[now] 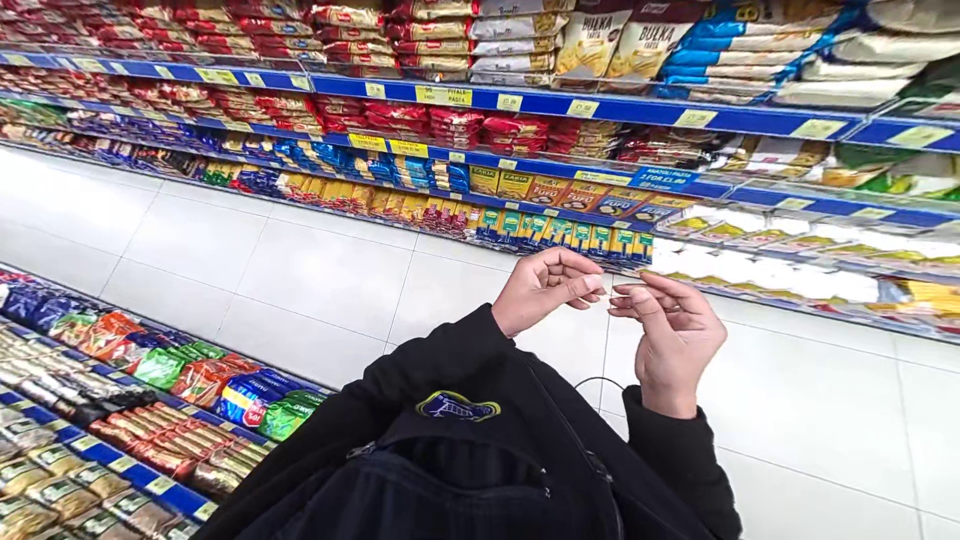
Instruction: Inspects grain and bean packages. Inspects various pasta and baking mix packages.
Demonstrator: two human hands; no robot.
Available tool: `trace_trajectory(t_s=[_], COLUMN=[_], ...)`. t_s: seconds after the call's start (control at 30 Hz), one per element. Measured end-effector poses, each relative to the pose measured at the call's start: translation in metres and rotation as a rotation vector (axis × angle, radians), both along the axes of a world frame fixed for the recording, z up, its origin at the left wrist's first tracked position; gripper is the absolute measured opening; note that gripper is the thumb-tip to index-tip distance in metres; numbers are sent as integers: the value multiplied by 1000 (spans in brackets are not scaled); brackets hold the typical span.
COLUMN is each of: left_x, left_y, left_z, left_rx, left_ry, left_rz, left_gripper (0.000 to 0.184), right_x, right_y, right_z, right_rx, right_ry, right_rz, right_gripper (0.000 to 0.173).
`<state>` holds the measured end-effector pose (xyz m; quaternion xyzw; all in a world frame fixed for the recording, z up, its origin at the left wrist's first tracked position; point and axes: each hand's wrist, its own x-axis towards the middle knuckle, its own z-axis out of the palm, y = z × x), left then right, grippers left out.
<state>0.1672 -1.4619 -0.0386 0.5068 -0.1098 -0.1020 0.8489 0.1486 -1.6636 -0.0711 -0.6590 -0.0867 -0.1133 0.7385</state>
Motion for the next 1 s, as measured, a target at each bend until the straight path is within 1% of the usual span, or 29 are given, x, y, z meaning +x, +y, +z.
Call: trace_trajectory(t_s=[0.23,0.4,0.5,0.6,0.67,0.73,0.8,0.9,0.93,1.0], left_x=[-3,2,2,12,26,50,82,147,174,232], left_y=[-41,-73,-92,-109,-118,-122,-121,-122,-126,-134], left_z=[8,14,27,52,69,94,132,216,242,290], left_rx=[27,62,97,141,173,219,272,384,413,455], left_ry=[5,-12,-95,-255,-368,-469,-573,-834,-887,-926], left_rz=[-27,-47,-29,-17,-5,57,196,370,437,520], left_gripper=[19,23,25,28,30,32,30,34,35,38], right_x=[-7,-11,-17,-20,-26,-32,-37,-37,-38,-34], right_y=[-38,-71,-92,-113,-129,-142,-153,-166,-170,-178], right_z=[9,11,12,18,19,18,17,17,15,12], right_rx=[77,105,129,160,188,220,244,259,259,264], right_ry=[-32,-42,-117,-174,-162,-167,-188,-221,-227,-251], right_rz=[-40,-78,-112,-161,-178,-192,-220,-299,-321,-336], right_gripper=[23,23,25,27,29,30,31,33,34,35])
